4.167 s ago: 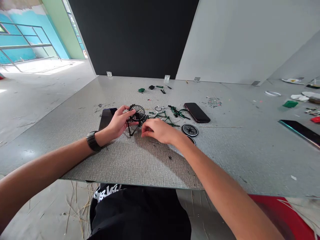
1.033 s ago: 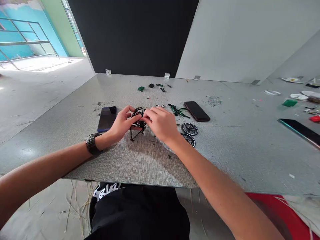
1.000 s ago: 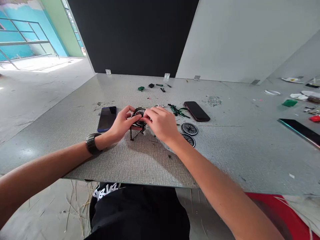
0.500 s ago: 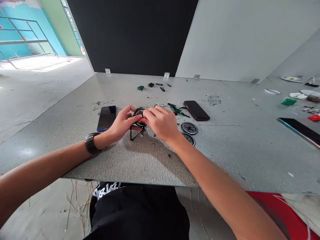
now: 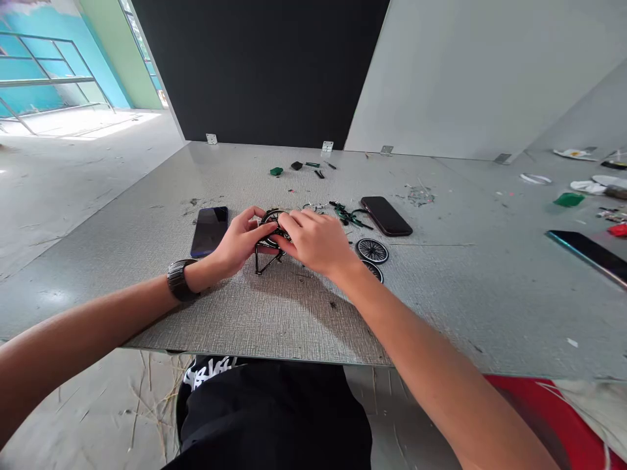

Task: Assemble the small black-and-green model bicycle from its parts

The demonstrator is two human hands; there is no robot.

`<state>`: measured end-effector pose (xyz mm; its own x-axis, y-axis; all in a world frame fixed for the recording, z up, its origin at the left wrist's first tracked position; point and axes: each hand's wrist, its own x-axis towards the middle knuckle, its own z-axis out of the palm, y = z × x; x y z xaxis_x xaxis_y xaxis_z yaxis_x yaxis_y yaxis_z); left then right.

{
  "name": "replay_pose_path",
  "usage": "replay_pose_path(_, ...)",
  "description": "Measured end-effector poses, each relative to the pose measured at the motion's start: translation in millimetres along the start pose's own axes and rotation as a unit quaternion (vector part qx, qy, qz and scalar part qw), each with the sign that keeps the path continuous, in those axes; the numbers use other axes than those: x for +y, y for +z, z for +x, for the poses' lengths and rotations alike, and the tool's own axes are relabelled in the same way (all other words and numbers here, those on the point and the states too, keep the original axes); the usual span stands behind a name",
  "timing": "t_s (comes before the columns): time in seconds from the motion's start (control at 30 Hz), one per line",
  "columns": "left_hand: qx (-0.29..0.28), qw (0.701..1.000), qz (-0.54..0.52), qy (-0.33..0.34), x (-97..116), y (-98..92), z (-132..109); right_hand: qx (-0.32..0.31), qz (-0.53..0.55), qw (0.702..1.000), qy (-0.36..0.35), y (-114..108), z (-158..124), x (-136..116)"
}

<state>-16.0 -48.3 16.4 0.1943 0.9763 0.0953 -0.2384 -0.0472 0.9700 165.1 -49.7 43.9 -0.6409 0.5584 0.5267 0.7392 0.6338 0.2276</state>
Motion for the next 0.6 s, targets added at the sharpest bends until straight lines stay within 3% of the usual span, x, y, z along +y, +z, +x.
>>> replay_pose_path(0.23, -0.007, 1.000, 0.004, -0.003, -0.8, -2.6, 1.6, -0.012, 0.012, 1.000, 0.007, 2.4, -2.0, 3.0)
replay_pose_path(0.47, -0.086, 0.996, 0.011, -0.020, 1.2, -4.7, 1.9, 0.014, 0.026, 0.999, 0.014, 1.6, -3.7, 5.2)
replay_pose_path(0.6, -0.093, 0.995, 0.006, -0.023, 1.3, -3.4, 0.3, 0.018, 0.028, 0.999, 0.014, 0.3, -2.5, 3.5)
